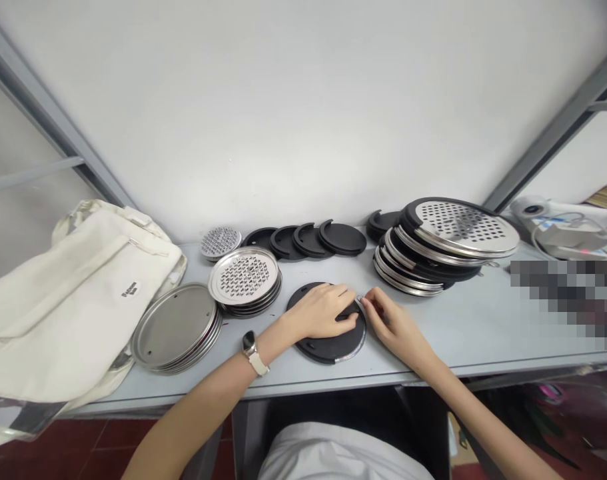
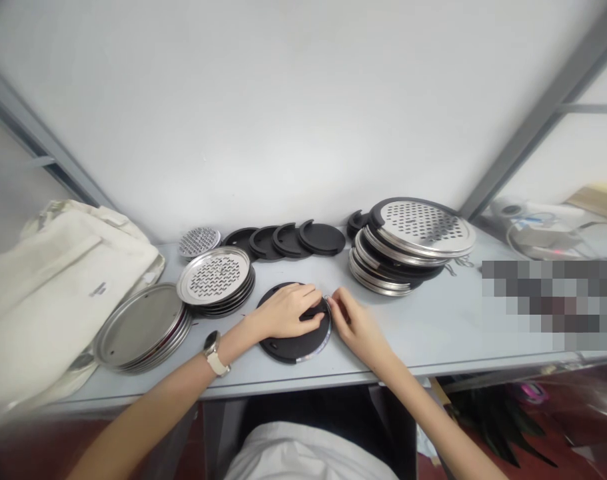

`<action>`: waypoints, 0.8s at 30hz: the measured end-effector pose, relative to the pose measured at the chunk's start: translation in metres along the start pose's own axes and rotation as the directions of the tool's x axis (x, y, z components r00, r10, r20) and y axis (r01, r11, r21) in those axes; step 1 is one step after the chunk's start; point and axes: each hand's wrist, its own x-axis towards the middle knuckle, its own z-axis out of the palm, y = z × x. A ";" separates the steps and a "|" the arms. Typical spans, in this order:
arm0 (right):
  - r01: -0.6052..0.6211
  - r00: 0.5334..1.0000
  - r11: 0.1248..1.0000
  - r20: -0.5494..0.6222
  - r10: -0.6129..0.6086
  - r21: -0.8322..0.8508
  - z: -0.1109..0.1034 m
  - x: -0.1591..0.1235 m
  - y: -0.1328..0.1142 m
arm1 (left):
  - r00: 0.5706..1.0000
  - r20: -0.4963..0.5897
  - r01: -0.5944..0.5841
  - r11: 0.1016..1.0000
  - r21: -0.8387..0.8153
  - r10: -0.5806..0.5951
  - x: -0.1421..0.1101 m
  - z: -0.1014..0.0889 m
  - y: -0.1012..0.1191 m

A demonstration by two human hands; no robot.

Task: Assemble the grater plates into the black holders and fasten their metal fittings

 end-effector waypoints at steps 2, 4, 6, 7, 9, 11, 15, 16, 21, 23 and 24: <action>-0.002 0.999 1.000 0.051 0.003 -0.014 0.001 0.000 0.001 | 1.000 -0.004 -0.004 1.000 -0.002 0.004 0.000 0.001 0.000; -0.008 0.997 0.999 0.074 0.011 -0.036 0.002 -0.001 0.002 | 1.000 -0.012 -0.009 1.000 0.004 0.009 0.000 0.001 0.000; -0.016 0.997 0.999 0.080 0.021 -0.052 0.003 -0.001 0.003 | 1.000 -0.019 -0.016 1.000 0.013 0.016 0.000 0.002 -0.001; -0.020 0.996 0.998 0.081 0.024 -0.057 0.003 -0.001 0.003 | 1.000 -0.022 -0.019 1.000 0.018 0.019 0.000 0.002 -0.001; -0.024 0.996 0.998 0.080 0.029 -0.065 0.003 -0.001 0.004 | 0.999 -0.025 -0.020 1.000 0.024 0.021 0.000 0.002 0.000; -0.028 0.996 0.996 0.082 0.034 -0.079 0.003 -0.001 0.005 | 0.999 -0.026 -0.017 0.999 0.029 0.018 0.000 0.001 0.000; -0.018 0.995 0.993 0.092 0.028 -0.117 0.004 -0.001 0.006 | 0.999 -0.030 -0.024 0.999 0.030 0.024 0.000 0.001 -0.001; -0.012 0.996 0.992 0.092 0.023 -0.125 0.004 -0.001 0.006 | 0.999 -0.029 -0.023 0.999 0.026 0.024 0.000 0.001 -0.001; -0.003 0.995 0.990 0.098 0.017 -0.138 0.004 -0.001 0.007 | 0.999 -0.029 -0.013 1.000 0.020 0.014 0.000 0.002 -0.001; -0.005 0.994 0.990 0.104 0.019 -0.140 0.004 0.000 0.007 | 0.999 -0.029 -0.014 1.000 0.021 0.015 0.000 0.002 -0.001; -0.005 0.994 0.990 0.107 0.020 -0.141 0.004 0.000 0.007 | 0.999 -0.031 -0.013 1.000 0.019 0.014 0.000 0.002 -0.001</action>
